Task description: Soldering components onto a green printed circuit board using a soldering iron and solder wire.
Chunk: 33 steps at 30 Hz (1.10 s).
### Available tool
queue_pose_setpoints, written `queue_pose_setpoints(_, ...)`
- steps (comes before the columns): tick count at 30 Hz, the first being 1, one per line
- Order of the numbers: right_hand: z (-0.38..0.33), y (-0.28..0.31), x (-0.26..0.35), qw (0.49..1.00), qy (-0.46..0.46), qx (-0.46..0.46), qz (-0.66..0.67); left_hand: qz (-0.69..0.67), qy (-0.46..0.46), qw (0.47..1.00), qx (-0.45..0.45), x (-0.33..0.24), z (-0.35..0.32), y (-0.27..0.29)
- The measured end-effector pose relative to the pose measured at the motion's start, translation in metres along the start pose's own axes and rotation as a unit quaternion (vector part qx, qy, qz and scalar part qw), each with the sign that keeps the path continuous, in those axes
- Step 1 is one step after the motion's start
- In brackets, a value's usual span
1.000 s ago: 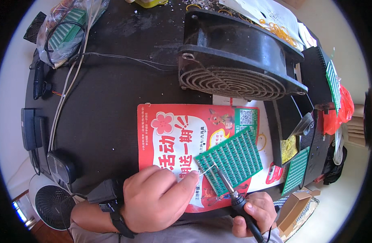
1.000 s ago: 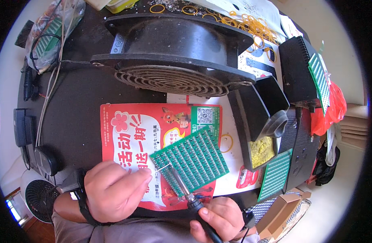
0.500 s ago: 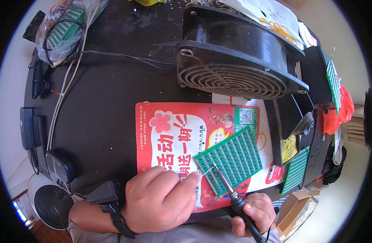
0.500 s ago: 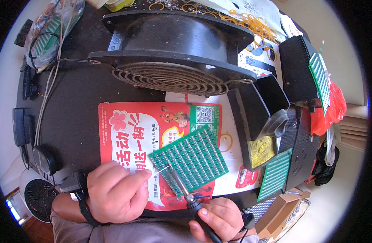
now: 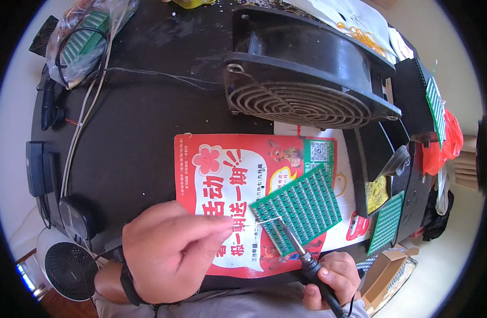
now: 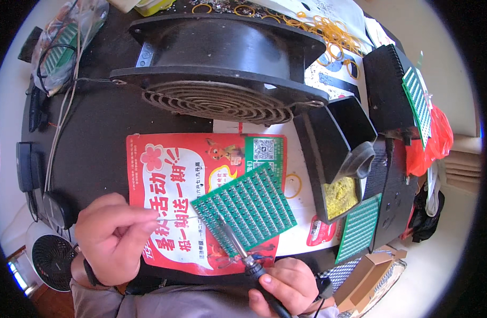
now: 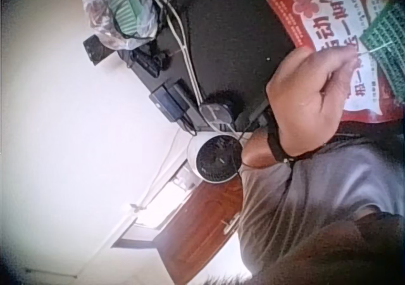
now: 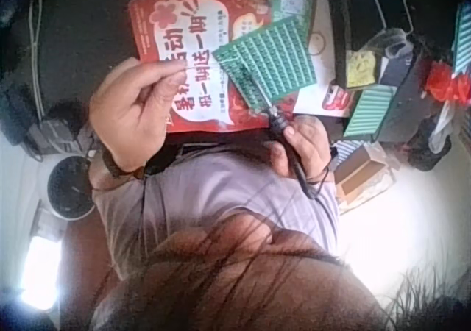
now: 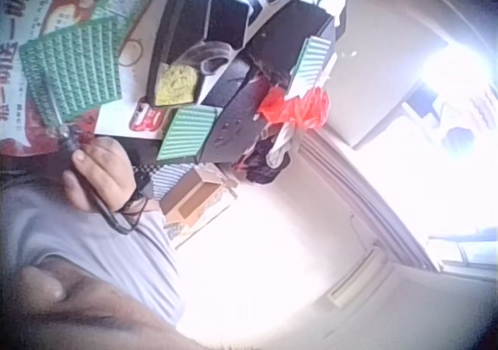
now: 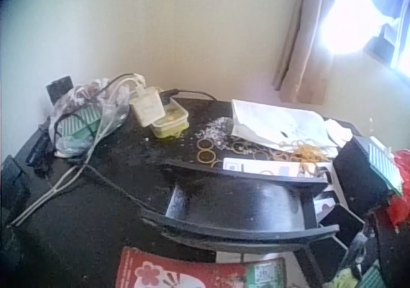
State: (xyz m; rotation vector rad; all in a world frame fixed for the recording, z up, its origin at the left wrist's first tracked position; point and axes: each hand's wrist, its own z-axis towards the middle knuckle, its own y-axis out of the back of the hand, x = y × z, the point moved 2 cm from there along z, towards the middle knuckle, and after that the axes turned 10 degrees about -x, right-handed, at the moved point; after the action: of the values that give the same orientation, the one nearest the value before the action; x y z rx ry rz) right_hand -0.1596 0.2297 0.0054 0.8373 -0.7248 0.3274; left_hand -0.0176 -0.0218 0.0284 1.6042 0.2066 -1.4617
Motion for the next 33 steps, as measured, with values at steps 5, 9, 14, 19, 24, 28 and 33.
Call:
queue_pose_setpoints(5, 0.000, -0.002, -0.002, 1.000, 0.013, 0.002, -0.006, -0.018, -0.059, 0.997, -0.042, -0.004, -0.009, -0.006)
queue_pose_setpoints(9, -0.002, 0.000, 0.000, 1.000, 0.003, 0.000, -0.001, -0.004, -0.119, 0.993, -0.024, -0.002, -0.012, -0.017)
queue_pose_setpoints(14, -0.001, 0.000, -0.002, 1.000, 0.009, 0.005, -0.002, 0.010, -0.142, 0.989, -0.035, -0.001, -0.015, -0.022)
queue_pose_setpoints(19, 0.000, -0.001, -0.002, 1.000, 0.015, 0.008, -0.006, 0.040, -0.163, 0.985, -0.045, 0.001, -0.015, -0.025)
queue_pose_setpoints(24, -0.002, -0.001, -0.003, 1.000, 0.012, 0.002, 0.004, 0.039, -0.163, 0.985, -0.032, 0.001, -0.015, -0.025)
queue_pose_setpoints(28, -0.001, -0.002, -0.003, 1.000, 0.019, 0.004, -0.001, 0.038, -0.167, 0.985, -0.028, 0.000, -0.015, -0.026)
queue_pose_setpoints(33, -0.001, 0.002, -0.002, 1.000, 0.006, 0.005, 0.007, 0.039, -0.167, 0.985, -0.012, 0.001, -0.016, -0.028)
